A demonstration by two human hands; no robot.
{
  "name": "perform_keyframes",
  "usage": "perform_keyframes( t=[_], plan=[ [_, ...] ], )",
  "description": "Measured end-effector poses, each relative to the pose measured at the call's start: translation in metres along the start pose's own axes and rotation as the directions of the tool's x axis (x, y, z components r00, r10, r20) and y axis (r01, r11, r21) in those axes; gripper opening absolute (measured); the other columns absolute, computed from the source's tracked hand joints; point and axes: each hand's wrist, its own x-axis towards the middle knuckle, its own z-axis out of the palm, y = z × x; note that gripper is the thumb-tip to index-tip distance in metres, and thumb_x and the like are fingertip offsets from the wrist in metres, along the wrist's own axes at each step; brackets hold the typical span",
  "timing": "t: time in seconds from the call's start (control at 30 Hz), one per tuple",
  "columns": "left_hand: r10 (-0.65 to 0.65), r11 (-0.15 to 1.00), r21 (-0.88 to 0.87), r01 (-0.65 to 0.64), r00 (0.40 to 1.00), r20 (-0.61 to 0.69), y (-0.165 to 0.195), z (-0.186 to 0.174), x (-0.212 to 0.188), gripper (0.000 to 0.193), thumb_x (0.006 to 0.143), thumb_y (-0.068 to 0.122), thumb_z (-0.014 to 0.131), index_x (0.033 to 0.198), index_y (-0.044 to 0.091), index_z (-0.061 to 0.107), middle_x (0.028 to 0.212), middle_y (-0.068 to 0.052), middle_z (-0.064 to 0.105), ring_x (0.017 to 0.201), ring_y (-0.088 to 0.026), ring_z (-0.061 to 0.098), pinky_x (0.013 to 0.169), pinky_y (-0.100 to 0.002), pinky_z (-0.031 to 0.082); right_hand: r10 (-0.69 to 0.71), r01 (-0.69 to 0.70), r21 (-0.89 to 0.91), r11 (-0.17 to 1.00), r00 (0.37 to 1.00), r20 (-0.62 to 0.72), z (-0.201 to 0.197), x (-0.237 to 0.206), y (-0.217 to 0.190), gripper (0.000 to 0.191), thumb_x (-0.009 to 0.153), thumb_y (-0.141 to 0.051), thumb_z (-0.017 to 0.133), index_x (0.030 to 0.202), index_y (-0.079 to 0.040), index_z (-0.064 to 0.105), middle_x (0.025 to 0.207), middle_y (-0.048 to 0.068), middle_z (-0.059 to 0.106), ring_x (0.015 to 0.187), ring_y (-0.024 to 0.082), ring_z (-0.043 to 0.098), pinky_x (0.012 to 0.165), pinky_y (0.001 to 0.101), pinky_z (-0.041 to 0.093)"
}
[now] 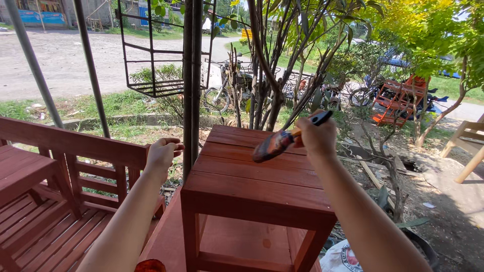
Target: The person paints a small wooden stool with reddish-brown stain using a brush. They dip the brush into a container, apply the stain to the legs and top, and reposition the stool to reach all sides.
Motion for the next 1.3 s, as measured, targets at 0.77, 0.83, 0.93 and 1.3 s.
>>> perform_keyframes(
  t=[0.77, 0.83, 0.93, 1.3],
  plan=[
    [-0.068, 0.997, 0.029, 0.065, 0.986, 0.151, 0.0, -0.007, -0.005, 0.027, 0.097, 0.015, 0.053, 0.12, 0.015, 0.067, 0.107, 0.001, 0.076, 0.094, -0.009, 0.065, 0.074, -0.032, 0.043, -0.037, -0.024, -0.281, 0.959, 0.977, -0.209, -0.122, 0.003, 0.034, 0.013, 0.08, -0.002, 0.069, 0.081, -0.002, 0.056, 0.065, 0.013, 0.062, 0.04, 0.015, 0.055, 0.031, 0.0302, 0.045],
    [-0.052, 0.999, 0.02, 0.05, 0.989, 0.139, 0.003, -0.008, -0.005, 0.027, 0.097, 0.014, 0.053, 0.12, 0.014, 0.067, 0.107, 0.001, 0.076, 0.093, -0.01, 0.065, 0.073, -0.031, 0.044, -0.072, -0.016, -0.336, 0.942, 0.966, -0.249, -0.153, 0.004, 0.028, 0.013, 0.082, -0.003, 0.069, 0.082, -0.003, 0.057, 0.066, 0.013, 0.061, 0.041, 0.016, 0.056, 0.032, 0.0295, 0.045],
    [-0.033, 0.999, 0.012, 0.032, 0.991, 0.129, 0.006, -0.005, -0.006, 0.028, 0.097, 0.013, 0.053, 0.12, 0.013, 0.068, 0.106, 0.0, 0.076, 0.092, -0.01, 0.065, 0.072, -0.031, 0.045, -0.224, 0.062, -0.551, 0.832, 0.947, -0.232, -0.178, 0.002, 0.008, 0.014, 0.086, -0.006, 0.072, 0.083, -0.001, 0.059, 0.067, 0.015, 0.062, 0.046, 0.016, 0.059, 0.036, 0.0277, 0.046],
    [-0.025, 1.0, 0.005, 0.025, 0.99, 0.139, -0.005, -0.009, -0.019, 0.028, 0.095, 0.014, 0.054, 0.119, 0.012, 0.068, 0.106, -0.001, 0.075, 0.092, -0.011, 0.065, 0.073, -0.032, 0.044, 0.048, -0.044, 0.123, 0.991, 0.998, -0.029, 0.073, -0.065, -0.013, 0.014, 0.084, -0.001, 0.066, 0.087, -0.002, 0.053, 0.071, 0.018, 0.062, 0.038, 0.016, 0.056, 0.026, 0.0282, 0.047]
  ],
)
